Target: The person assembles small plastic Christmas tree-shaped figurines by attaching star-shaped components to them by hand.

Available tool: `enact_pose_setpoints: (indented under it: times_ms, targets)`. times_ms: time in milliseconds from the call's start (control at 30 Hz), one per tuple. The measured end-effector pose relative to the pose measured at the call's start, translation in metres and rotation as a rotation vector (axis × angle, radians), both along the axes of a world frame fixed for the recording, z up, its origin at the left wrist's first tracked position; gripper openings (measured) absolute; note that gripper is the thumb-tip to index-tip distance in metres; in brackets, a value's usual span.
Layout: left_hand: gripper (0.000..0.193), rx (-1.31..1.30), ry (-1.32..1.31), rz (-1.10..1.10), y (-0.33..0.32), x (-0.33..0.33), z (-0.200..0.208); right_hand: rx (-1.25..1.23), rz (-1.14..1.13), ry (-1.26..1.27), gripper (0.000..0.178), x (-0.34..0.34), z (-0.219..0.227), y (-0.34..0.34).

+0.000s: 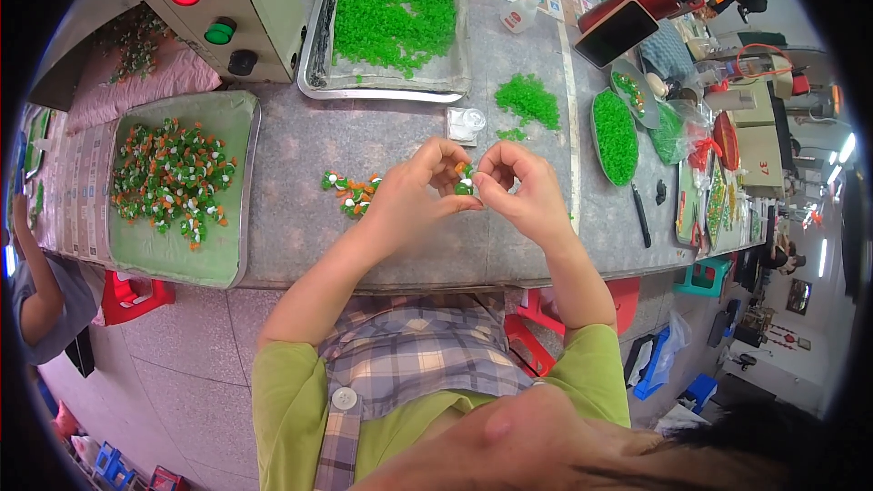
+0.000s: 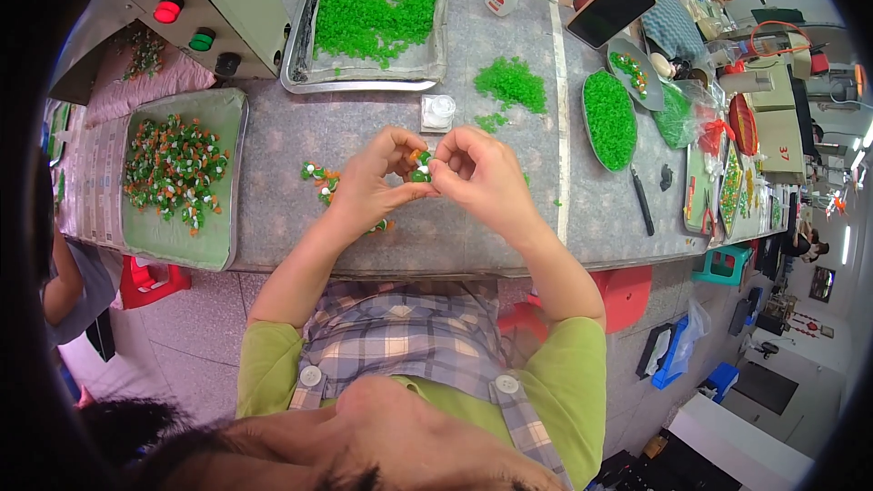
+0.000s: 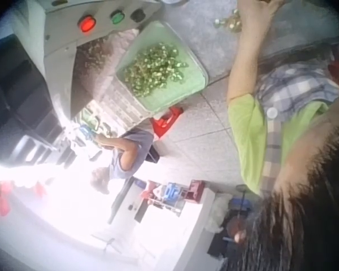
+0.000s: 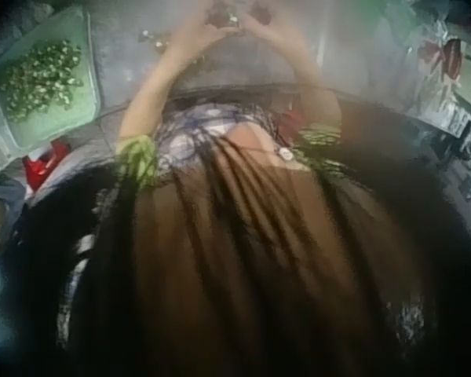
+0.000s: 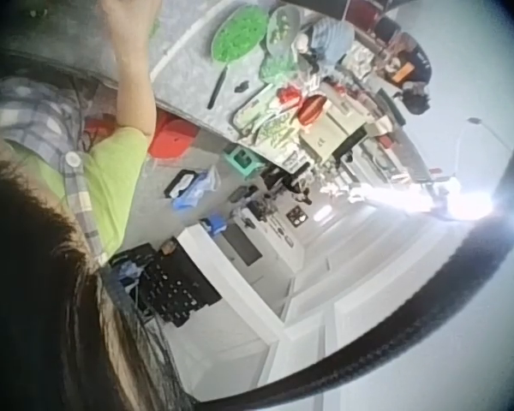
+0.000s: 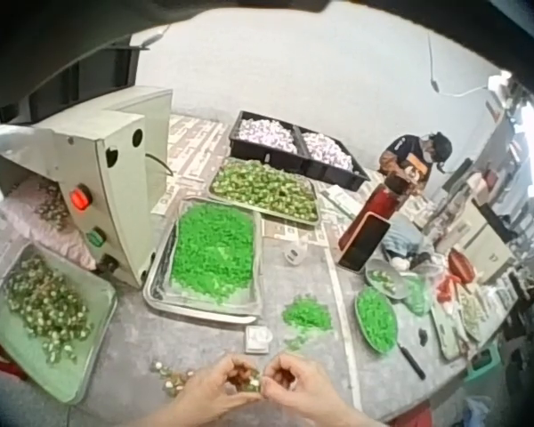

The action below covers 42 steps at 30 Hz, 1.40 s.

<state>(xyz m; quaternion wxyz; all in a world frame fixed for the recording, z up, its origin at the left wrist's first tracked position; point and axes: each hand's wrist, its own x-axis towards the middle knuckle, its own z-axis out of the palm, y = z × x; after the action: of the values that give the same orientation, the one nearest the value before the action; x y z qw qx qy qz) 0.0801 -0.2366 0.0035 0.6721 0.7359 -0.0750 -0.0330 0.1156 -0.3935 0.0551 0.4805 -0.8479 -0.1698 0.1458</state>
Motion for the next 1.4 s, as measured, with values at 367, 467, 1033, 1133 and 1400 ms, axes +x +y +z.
enact_pose_setpoints:
  times_ms: [367,467,1033,1133,1400]
  targets:
    - [0.044,-0.045,0.058,-0.025,0.000,-0.001,-0.004,-0.110,0.014,0.117,0.011,0.002,0.002,-0.001]
    - [0.043,0.025,0.040,-0.026,0.000,-0.001,0.000,-0.097,0.007,0.160,0.011,0.003,-0.003,-0.002]
    - [0.032,-0.509,0.384,-0.265,0.006,0.002,0.001,0.646,0.047,0.408,0.015,0.002,-0.041,-0.025]
    - [0.029,-0.651,0.583,-0.322,0.008,0.005,-0.002,0.528,0.096,0.090,0.013,-0.003,-0.046,-0.029]
    - [0.019,-0.501,0.403,-0.101,0.004,0.010,-0.012,0.158,-0.303,-0.043,0.010,0.057,-0.056,-0.085]
